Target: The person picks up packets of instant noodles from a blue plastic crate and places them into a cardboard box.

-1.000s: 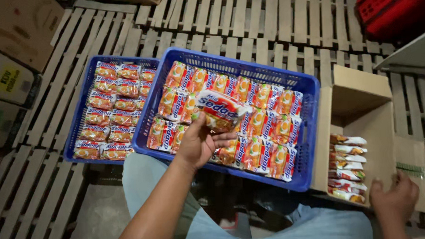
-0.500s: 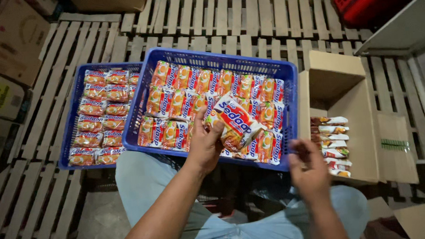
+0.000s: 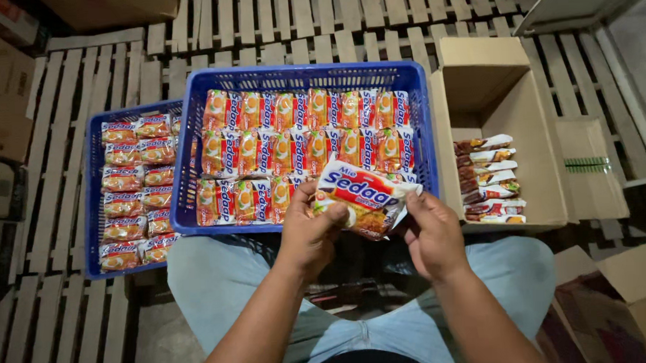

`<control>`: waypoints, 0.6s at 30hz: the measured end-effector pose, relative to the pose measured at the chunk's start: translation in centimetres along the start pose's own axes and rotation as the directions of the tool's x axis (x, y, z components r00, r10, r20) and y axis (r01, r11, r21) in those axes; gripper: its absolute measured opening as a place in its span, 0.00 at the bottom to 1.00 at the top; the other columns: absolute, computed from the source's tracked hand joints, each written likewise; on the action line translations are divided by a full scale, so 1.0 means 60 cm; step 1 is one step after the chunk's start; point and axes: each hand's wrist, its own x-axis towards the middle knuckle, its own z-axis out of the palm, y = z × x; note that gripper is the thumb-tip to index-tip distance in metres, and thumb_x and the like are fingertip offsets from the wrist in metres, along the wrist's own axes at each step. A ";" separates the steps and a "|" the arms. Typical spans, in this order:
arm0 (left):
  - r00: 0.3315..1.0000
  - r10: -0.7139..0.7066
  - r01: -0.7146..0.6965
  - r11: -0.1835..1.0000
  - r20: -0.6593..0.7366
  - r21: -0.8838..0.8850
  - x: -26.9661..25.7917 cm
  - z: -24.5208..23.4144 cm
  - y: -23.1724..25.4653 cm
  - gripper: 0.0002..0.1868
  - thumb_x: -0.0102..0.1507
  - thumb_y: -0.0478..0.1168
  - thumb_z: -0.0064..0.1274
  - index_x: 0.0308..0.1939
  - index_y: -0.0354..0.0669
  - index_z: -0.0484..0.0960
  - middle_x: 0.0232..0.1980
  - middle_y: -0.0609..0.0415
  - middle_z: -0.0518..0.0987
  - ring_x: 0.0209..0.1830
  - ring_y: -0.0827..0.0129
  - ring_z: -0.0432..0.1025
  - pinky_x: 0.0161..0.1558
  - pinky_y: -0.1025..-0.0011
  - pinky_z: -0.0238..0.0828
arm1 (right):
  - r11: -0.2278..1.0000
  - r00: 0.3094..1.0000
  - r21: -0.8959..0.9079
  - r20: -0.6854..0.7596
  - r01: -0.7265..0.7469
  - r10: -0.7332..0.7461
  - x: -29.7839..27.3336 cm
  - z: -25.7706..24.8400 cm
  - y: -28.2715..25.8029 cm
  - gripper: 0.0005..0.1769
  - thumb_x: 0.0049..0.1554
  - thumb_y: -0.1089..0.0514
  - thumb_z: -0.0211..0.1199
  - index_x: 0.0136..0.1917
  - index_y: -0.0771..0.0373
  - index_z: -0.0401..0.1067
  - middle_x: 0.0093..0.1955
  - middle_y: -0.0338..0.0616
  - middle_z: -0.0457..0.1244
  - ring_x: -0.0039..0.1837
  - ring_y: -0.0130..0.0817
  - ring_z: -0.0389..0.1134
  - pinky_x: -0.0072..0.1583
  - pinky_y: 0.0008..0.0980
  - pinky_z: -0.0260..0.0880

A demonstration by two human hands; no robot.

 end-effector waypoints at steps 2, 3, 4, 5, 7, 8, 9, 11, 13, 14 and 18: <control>1.000 -0.007 0.007 1.000 0.002 0.023 0.000 -0.006 0.001 0.32 0.55 0.27 0.74 0.60 0.35 0.75 0.46 0.34 0.86 0.38 0.47 0.85 0.38 0.55 0.90 | 0.999 1.000 -0.037 -0.005 0.007 -0.008 0.005 -0.016 0.017 0.11 0.72 0.57 0.62 0.49 0.63 0.78 0.38 0.49 0.69 0.41 0.34 0.71 0.44 0.32 0.76; 1.000 -0.011 0.011 0.999 0.002 0.048 0.003 -0.008 0.003 0.31 0.56 0.28 0.74 0.60 0.34 0.75 0.45 0.35 0.86 0.39 0.48 0.85 0.39 0.55 0.90 | 0.997 1.000 -0.071 -0.006 0.013 -0.014 0.009 -0.022 0.025 0.12 0.72 0.57 0.62 0.49 0.64 0.79 0.38 0.48 0.69 0.41 0.31 0.69 0.43 0.30 0.74; 1.000 -0.015 0.015 0.999 0.009 0.051 0.003 0.000 0.010 0.31 0.56 0.28 0.74 0.60 0.34 0.75 0.45 0.35 0.86 0.39 0.48 0.85 0.39 0.55 0.90 | 0.998 1.000 -0.067 -0.013 0.017 -0.018 0.011 -0.025 0.020 0.12 0.72 0.57 0.62 0.49 0.64 0.79 0.38 0.48 0.69 0.41 0.31 0.69 0.43 0.30 0.74; 1.000 -0.012 0.013 0.998 -0.004 0.055 -0.001 0.007 0.017 0.31 0.58 0.28 0.72 0.62 0.35 0.74 0.48 0.34 0.86 0.42 0.48 0.85 0.43 0.56 0.89 | 0.990 0.998 -0.142 -0.068 -0.010 0.000 0.010 -0.028 0.017 0.11 0.73 0.55 0.58 0.55 0.60 0.79 0.38 0.41 0.65 0.42 0.27 0.64 0.43 0.23 0.69; 1.000 -0.012 0.013 0.998 -0.016 0.061 -0.004 0.016 0.029 0.32 0.59 0.28 0.70 0.65 0.37 0.74 0.50 0.34 0.86 0.44 0.48 0.85 0.46 0.56 0.89 | 0.976 0.992 -0.213 -0.127 -0.043 0.016 0.014 -0.047 0.014 0.14 0.74 0.53 0.54 0.60 0.57 0.80 0.39 0.34 0.61 0.43 0.24 0.59 0.43 0.15 0.64; 1.000 -0.002 0.003 0.995 -0.011 0.102 -0.002 0.020 0.035 0.35 0.59 0.29 0.70 0.69 0.38 0.73 0.52 0.33 0.86 0.47 0.48 0.84 0.49 0.54 0.88 | 0.925 0.981 -0.327 0.043 0.195 -0.192 0.020 -0.063 0.014 0.16 0.69 0.61 0.57 0.69 0.63 0.71 0.50 0.45 0.63 0.49 0.31 0.65 0.49 0.24 0.72; 1.000 0.008 -0.007 0.990 -0.005 0.141 -0.001 0.023 0.040 0.39 0.59 0.29 0.70 0.74 0.39 0.72 0.55 0.33 0.85 0.50 0.48 0.84 0.51 0.53 0.87 | 0.811 0.901 -0.394 0.233 0.432 -0.367 0.026 -0.080 0.014 0.30 0.65 0.69 0.61 0.78 0.70 0.62 0.62 0.57 0.66 0.55 0.38 0.70 0.54 0.32 0.80; 0.999 -0.018 0.022 0.989 -0.031 0.146 -0.009 0.056 0.055 0.39 0.60 0.30 0.69 0.75 0.38 0.73 0.53 0.34 0.85 0.48 0.49 0.83 0.50 0.53 0.87 | 0.476 0.699 -0.521 0.430 0.709 -0.571 0.020 -0.065 -0.016 0.29 0.60 0.69 0.66 0.74 0.66 0.69 0.69 0.61 0.62 0.65 0.53 0.68 0.61 0.41 0.78; 0.998 -0.043 0.050 0.987 -0.055 0.150 -0.003 0.063 0.048 0.38 0.61 0.32 0.69 0.76 0.38 0.74 0.51 0.35 0.85 0.47 0.50 0.83 0.48 0.54 0.87 | 0.042 0.428 -0.524 0.646 0.851 -0.632 0.017 -0.054 -0.033 0.28 0.56 0.68 0.72 0.70 0.63 0.77 0.76 0.66 0.59 0.74 0.68 0.66 0.67 0.49 0.77; 0.994 -0.078 0.092 0.980 -0.082 0.174 0.007 0.053 0.034 0.37 0.63 0.35 0.68 0.77 0.37 0.74 0.49 0.36 0.86 0.44 0.52 0.83 0.46 0.55 0.88 | -0.088 0.347 -0.500 0.707 0.861 -0.616 0.017 -0.050 -0.035 0.27 0.57 0.63 0.72 0.70 0.54 0.78 0.76 0.64 0.60 0.76 0.73 0.63 0.71 0.57 0.71; 0.961 -0.275 0.266 0.921 -0.010 0.283 0.006 0.102 0.021 0.34 0.68 0.49 0.63 0.76 0.40 0.77 0.51 0.36 0.86 0.47 0.49 0.84 0.42 0.51 0.87 | -0.228 0.299 -0.482 0.783 0.846 -0.545 0.041 -0.070 -0.046 0.20 0.65 0.44 0.66 0.69 0.45 0.81 0.75 0.50 0.66 0.76 0.71 0.64 0.75 0.61 0.66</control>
